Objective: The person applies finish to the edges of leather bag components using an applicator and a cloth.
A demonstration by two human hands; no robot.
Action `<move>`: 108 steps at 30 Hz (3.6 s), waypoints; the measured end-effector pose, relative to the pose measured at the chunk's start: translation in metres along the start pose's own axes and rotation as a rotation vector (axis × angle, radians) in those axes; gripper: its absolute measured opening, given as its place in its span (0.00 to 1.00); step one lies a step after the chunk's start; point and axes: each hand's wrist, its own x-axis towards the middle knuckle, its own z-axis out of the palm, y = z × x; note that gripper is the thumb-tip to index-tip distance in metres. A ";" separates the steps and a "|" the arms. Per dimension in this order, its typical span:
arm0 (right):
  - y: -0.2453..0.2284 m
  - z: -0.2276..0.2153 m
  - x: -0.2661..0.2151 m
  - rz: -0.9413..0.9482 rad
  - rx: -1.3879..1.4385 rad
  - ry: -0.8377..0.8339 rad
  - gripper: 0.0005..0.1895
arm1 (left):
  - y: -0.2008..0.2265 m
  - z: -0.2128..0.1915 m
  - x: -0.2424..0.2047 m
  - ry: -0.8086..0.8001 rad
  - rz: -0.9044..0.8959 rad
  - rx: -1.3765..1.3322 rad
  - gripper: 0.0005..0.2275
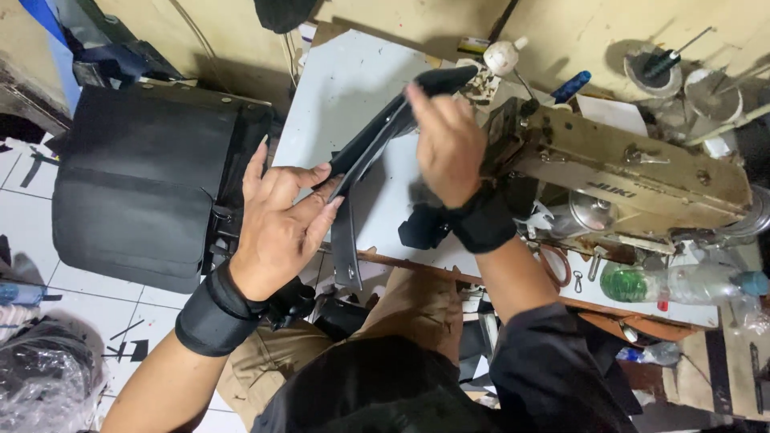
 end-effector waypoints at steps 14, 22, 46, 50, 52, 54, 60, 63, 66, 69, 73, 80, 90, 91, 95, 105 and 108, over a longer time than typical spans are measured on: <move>-0.037 -0.040 0.021 -0.110 -0.056 0.024 0.18 | 0.001 -0.001 0.001 0.013 -0.010 -0.019 0.11; -0.032 -0.046 0.024 -0.195 -0.121 0.010 0.20 | 0.001 0.002 0.002 0.017 0.010 -0.032 0.10; -0.014 -0.046 0.019 -0.261 -0.103 -0.032 0.19 | -0.008 -0.001 0.002 0.041 0.090 -0.006 0.11; -0.016 -0.053 0.022 -0.233 -0.184 -0.052 0.19 | -0.004 -0.008 0.007 -0.020 0.112 0.038 0.13; -0.017 -0.053 0.025 -0.239 -0.215 -0.059 0.20 | -0.005 -0.010 0.010 -0.033 0.131 0.053 0.14; -0.017 -0.050 0.025 -0.233 -0.162 -0.067 0.20 | -0.007 -0.012 0.011 -0.049 0.166 0.098 0.14; -0.015 -0.050 0.020 -0.176 -0.174 -0.062 0.17 | -0.003 -0.023 0.014 -0.060 0.179 0.084 0.15; -0.075 -0.057 0.013 -0.249 -0.038 -0.089 0.17 | -0.001 -0.021 0.014 -0.064 0.166 0.048 0.14; -0.071 -0.063 0.021 -0.259 -0.032 -0.105 0.15 | -0.001 -0.019 0.013 -0.087 0.144 0.051 0.15; -0.081 -0.067 0.020 -0.285 -0.049 -0.127 0.16 | 0.000 -0.013 0.012 -0.082 0.116 0.063 0.15; -0.106 -0.074 0.015 -0.338 0.095 -0.165 0.17 | -0.005 -0.008 0.009 -0.065 0.104 0.056 0.14; -0.105 -0.081 0.014 -0.375 0.132 -0.210 0.19 | -0.009 -0.011 0.014 -0.074 0.107 0.018 0.12; -0.096 -0.078 0.003 -0.425 0.062 -0.268 0.22 | -0.011 -0.006 0.014 -0.047 0.105 -0.125 0.15; -0.097 -0.077 0.004 -0.431 0.063 -0.267 0.22 | -0.012 -0.006 0.014 -0.043 0.104 -0.121 0.15; -0.096 -0.076 0.002 -0.422 0.133 -0.251 0.18 | -0.009 -0.008 0.012 -0.062 0.102 -0.130 0.15; -0.084 -0.073 0.009 -0.315 0.060 -0.168 0.21 | -0.007 -0.011 0.014 -0.077 0.111 -0.082 0.15; -0.106 -0.077 0.006 -0.323 0.131 -0.162 0.22 | -0.005 -0.015 0.015 -0.084 0.107 -0.060 0.14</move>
